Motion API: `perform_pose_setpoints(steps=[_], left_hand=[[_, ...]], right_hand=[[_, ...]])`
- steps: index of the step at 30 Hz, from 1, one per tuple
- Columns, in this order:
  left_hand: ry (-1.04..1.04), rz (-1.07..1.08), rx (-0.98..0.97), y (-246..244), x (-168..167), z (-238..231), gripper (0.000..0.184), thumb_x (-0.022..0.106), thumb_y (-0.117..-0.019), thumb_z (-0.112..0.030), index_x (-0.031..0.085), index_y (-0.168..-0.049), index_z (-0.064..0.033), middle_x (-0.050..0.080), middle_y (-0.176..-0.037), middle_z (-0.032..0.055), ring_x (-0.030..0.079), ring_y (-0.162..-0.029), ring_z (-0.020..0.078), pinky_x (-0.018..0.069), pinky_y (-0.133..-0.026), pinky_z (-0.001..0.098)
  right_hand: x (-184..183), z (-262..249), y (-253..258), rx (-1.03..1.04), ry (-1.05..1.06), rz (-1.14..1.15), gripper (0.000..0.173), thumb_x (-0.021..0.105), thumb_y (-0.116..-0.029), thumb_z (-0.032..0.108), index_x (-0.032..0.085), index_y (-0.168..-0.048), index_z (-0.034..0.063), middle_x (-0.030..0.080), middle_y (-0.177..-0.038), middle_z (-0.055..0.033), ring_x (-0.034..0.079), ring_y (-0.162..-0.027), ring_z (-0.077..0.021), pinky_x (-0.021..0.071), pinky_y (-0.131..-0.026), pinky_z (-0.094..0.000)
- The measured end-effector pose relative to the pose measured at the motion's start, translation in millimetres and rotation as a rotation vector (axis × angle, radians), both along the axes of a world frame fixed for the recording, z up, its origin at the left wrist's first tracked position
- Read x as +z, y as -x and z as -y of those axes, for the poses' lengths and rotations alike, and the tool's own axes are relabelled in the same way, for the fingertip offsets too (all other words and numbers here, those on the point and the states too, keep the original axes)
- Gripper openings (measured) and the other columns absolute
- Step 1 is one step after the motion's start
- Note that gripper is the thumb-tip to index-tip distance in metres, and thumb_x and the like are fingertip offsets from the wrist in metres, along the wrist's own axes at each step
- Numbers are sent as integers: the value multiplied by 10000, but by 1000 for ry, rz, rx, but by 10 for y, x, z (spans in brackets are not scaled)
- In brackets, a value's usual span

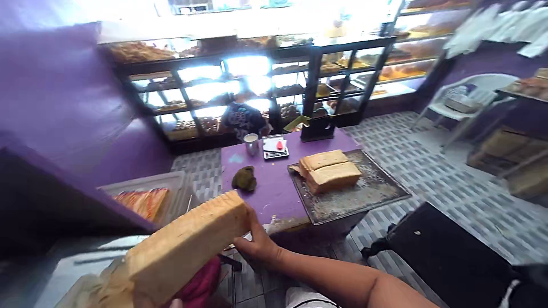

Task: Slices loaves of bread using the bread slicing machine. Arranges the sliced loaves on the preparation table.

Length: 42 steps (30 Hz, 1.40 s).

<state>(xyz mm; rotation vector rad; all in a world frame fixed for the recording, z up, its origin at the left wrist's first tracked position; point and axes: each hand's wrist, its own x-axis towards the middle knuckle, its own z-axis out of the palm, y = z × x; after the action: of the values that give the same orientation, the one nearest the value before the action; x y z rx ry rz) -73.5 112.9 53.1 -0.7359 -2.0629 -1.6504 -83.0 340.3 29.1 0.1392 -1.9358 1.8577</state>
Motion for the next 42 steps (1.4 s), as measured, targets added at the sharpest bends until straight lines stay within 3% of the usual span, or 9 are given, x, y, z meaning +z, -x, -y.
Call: perform_pose_setpoints(steps=[5, 9, 13, 16, 21, 28, 35, 38, 42], left_hand=[[162, -20, -151, 253, 173, -1055, 1103, 476, -961, -647, 155, -1447, 290, 304, -1503, 448, 386, -1458, 199, 314, -1193, 281], [228, -74, -295, 388, 148, -2059, 1049, 429, -956, -692, 268, -1502, 189, 351, -1537, 374, 425, -1447, 266, 358, -1192, 369], [218, -88, -424, 131, -107, -3052, 998, 418, -985, -686, 245, -1558, 112, 298, -1589, 347, 339, -1508, 301, 308, -1236, 427], [279, -10, -523, -89, -393, -3477, 1011, 399, -997, -687, 172, -1574, 112, 195, -1612, 377, 210, -1556, 340, 207, -1275, 452], [354, 297, -555, -410, -1036, -3744, 1087, 421, -997, -651, 130, -1474, 281, 196, -1536, 488, 280, -1520, 394, 219, -1256, 402], [331, 725, -336, -409, -1459, -4214, 1009, 419, -955, -563, 123, -1524, 217, 244, -1566, 420, 313, -1503, 384, 258, -1234, 432], [388, 892, -302, -136, -1343, -4344, 951, 429, -951, -520, 132, -1568, 141, 281, -1600, 337, 316, -1513, 342, 254, -1244, 435], [331, 1014, -355, -35, -1278, -4340, 848, 453, -981, -401, 135, -1584, 103, 269, -1618, 306, 304, -1520, 318, 257, -1248, 422], [281, 1063, -500, 112, -1119, -4197, 709, 460, -1042, -308, 202, -1583, 72, 355, -1584, 285, 385, -1478, 321, 317, -1226, 459]], right_hand=[[-194, -855, -365, -322, 127, -37, 943, 696, -854, 316, 225, -1541, -124, 472, -1477, -296, 520, -1363, -224, 445, -1129, -372], [-278, -1629, -662, -504, 286, 18, 990, 687, -831, 353, 173, -1552, -88, 491, -1457, -237, 548, -1309, -168, 484, -1071, -337], [-384, -2527, -1065, -659, 300, 43, 1001, 690, -823, 358, 160, -1541, -95, 507, -1432, -209, 570, -1270, -128, 506, -1044, -310], [-535, -3116, -1384, -709, 181, 132, 1040, 683, -836, 447, 169, -1518, -146, 495, -1439, -235, 560, -1282, -124, 501, -1046, -297], [-902, -3679, -1686, -613, 53, 384, 970, 663, -865, 436, 238, -1509, -152, 513, -1432, -252, 579, -1275, -144, 502, -1053, -301], [-1038, -4300, -1395, -288, 33, 867, 962, 683, -833, 249, 175, -1606, -17, 394, -1559, -261, 442, -1427, -314, 392, -1169, -439], [-1002, -4408, -1138, -238, 55, 967, 990, 688, -812, 159, 132, -1618, 17, 412, -1540, -264, 482, -1393, -318, 424, -1138, -456], [-1041, -4423, -1138, -263, 32, 976, 997, 696, -807, 165, 131, -1614, 10, 420, -1531, -275, 492, -1382, -322, 428, -1129, -461], [-972, -4408, -1214, -273, 49, 883, 939, 647, -892, 110, 64, -1615, -37, 208, -1618, -340, 340, -1471, -377, 344, -1178, -490]])
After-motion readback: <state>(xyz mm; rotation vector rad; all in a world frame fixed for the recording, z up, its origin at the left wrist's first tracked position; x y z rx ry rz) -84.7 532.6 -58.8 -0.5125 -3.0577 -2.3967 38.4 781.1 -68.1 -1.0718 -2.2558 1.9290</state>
